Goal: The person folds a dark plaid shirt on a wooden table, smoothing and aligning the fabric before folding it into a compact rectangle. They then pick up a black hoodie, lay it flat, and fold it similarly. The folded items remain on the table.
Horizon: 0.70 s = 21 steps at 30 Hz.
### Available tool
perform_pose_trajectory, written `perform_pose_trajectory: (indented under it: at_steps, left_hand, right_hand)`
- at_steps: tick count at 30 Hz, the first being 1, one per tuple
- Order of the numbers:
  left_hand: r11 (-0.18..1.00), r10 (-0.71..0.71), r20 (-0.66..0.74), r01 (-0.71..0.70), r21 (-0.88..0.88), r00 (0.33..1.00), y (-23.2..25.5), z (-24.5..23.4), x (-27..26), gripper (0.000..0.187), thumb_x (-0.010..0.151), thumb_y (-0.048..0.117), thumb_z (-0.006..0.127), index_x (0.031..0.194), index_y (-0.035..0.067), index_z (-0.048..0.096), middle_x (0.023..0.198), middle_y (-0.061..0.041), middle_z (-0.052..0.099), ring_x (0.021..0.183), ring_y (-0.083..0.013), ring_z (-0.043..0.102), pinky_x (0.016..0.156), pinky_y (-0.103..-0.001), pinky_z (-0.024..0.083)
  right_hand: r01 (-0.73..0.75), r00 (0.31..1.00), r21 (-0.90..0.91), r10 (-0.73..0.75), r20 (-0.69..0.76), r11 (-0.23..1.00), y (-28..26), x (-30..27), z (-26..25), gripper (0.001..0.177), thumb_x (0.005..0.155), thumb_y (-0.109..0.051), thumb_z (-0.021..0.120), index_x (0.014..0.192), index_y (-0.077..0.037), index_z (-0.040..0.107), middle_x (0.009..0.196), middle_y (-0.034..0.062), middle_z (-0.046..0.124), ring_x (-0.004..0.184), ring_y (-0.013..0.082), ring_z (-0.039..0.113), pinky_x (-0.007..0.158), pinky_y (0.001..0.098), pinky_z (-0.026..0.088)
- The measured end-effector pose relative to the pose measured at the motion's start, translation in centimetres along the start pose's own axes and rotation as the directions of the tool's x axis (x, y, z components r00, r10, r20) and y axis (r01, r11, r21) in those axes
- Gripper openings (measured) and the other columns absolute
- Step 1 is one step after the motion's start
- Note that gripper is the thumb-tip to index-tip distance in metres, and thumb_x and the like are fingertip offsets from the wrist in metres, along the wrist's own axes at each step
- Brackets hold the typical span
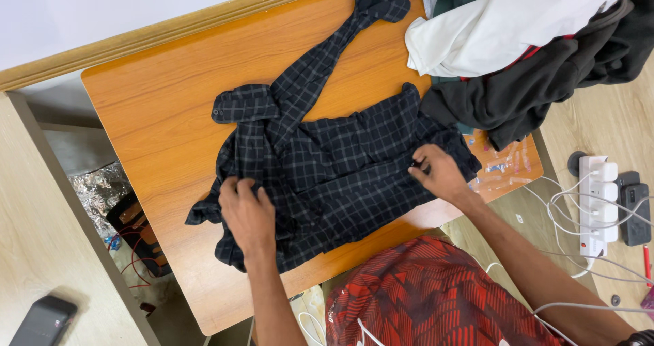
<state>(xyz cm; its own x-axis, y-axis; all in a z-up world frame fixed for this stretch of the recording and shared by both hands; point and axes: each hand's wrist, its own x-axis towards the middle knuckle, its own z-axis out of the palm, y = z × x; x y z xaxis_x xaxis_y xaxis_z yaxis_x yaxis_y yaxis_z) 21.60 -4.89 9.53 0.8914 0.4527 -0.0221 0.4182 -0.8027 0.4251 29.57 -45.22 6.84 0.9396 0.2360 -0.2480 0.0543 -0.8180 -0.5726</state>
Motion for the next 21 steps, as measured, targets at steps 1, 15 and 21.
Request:
perform_pose_trajectory:
  at_steps: [1, 15, 21]
  left_hand:
    - [0.997, 0.057, 0.027, -0.059, 0.047, 0.998, 1.0, 0.3, 1.2, 0.030, 0.088, 0.010, 0.074, 0.116, -0.001, 0.069, 0.140, -0.023, 0.052, 0.130, -0.0383, 0.052, 0.101, -0.050, 0.049]
    - [0.741, 0.069, 0.410, -0.322, 0.589, 0.909, 3.1, 6.3, 11.5, 0.041, 0.096, 0.023, 0.061, 0.138, 0.021, 0.061, 0.170, -0.013, 0.019, 0.154, -0.0371, 0.016, 0.116, -0.058, 0.032]
    - [0.861, 0.149, 0.379, -0.308, 0.404, 0.913, 2.8, 6.9, 12.6, 0.057, 0.093, 0.025, 0.065, 0.146, 0.007, 0.053, 0.165, -0.013, 0.025, 0.150, -0.0392, 0.022, 0.110, -0.061, 0.036]
  right_hand:
    - [0.042, 0.997, 0.025, -0.043, 0.067, 0.999, -0.5, 0.0, 0.4, 0.035, 0.080, -0.017, 0.080, 0.108, -0.005, 0.062, 0.103, 0.0095, 0.064, 0.087, 0.0249, 0.070, 0.074, 0.0370, 0.058]
    - [-0.089, 0.943, -0.017, 0.090, 0.320, 0.996, -0.7, 0.1, 0.8, 0.039, 0.084, -0.024, 0.079, 0.118, -0.011, 0.066, 0.121, 0.0072, 0.053, 0.104, 0.0252, 0.065, 0.085, 0.0365, 0.059]
    - [-0.110, 0.939, -0.034, 0.115, 0.325, 0.993, -0.6, 0.6, 1.1, 0.037, 0.083, -0.025, 0.080, 0.114, -0.011, 0.066, 0.117, 0.0073, 0.053, 0.102, 0.0235, 0.066, 0.082, 0.0350, 0.059]
